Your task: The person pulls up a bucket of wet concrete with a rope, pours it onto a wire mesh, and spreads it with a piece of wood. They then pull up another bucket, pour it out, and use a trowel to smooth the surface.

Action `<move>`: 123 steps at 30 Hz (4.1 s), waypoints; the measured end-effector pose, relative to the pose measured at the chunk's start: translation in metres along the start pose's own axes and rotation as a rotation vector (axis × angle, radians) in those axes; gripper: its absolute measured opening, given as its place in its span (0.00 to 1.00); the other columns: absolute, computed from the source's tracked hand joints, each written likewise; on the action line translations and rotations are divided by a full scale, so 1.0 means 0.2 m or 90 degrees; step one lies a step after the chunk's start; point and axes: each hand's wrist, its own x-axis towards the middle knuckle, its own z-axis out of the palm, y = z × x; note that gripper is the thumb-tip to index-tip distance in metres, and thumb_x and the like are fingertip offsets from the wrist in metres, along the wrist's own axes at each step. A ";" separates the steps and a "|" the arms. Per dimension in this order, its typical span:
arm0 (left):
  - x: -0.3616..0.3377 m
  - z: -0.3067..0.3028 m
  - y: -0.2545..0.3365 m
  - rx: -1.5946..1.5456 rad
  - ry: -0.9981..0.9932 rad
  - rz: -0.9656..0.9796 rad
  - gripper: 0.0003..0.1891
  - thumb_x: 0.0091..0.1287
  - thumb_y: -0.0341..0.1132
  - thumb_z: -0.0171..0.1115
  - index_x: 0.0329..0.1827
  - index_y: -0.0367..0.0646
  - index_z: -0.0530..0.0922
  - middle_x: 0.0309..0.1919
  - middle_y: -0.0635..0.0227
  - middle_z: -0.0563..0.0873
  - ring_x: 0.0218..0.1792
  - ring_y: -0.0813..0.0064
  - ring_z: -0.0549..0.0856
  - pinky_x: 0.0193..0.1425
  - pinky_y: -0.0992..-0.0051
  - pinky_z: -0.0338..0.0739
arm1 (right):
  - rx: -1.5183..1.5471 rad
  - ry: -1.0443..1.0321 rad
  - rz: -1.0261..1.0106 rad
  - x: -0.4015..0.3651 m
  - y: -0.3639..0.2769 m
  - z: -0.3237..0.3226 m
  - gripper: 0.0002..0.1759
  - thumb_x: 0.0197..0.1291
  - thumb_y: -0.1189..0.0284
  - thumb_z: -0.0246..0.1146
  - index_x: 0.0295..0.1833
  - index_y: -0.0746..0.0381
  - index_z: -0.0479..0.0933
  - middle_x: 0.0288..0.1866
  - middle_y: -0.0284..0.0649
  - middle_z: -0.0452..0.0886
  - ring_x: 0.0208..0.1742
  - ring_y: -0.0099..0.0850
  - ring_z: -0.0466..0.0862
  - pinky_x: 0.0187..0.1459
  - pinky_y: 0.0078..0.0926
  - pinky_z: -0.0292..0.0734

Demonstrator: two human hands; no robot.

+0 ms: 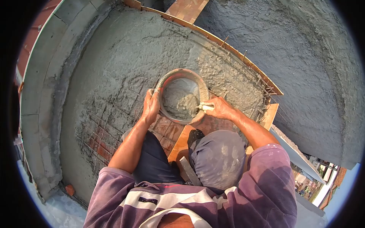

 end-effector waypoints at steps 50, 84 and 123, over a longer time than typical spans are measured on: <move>0.19 -0.15 -0.31 -0.008 0.091 -0.044 0.15 0.78 0.43 0.47 0.51 0.39 0.73 0.32 0.64 0.80 0.28 0.71 0.81 0.31 0.65 0.77 | -0.020 0.577 0.163 0.36 0.40 -0.35 0.25 0.67 0.69 0.64 0.70 0.57 0.78 0.56 0.59 0.86 0.59 0.55 0.86 0.57 0.44 0.81; 0.08 -0.09 -0.08 -0.036 0.008 0.026 0.17 0.80 0.41 0.51 0.58 0.35 0.74 0.44 0.60 0.82 0.41 0.70 0.81 0.45 0.68 0.79 | 0.123 0.246 0.146 -0.31 0.11 -0.22 0.24 0.57 0.66 0.76 0.59 0.62 0.87 0.47 0.41 0.92 0.44 0.25 0.88 0.49 0.28 0.82; 0.07 -0.02 -0.12 -0.087 -0.040 0.009 0.17 0.82 0.40 0.48 0.64 0.38 0.71 0.50 0.61 0.81 0.49 0.70 0.81 0.52 0.67 0.79 | -0.065 0.094 0.063 -0.13 -0.09 0.07 0.16 0.57 0.67 0.68 0.50 0.59 0.88 0.30 0.48 0.88 0.28 0.43 0.88 0.31 0.44 0.80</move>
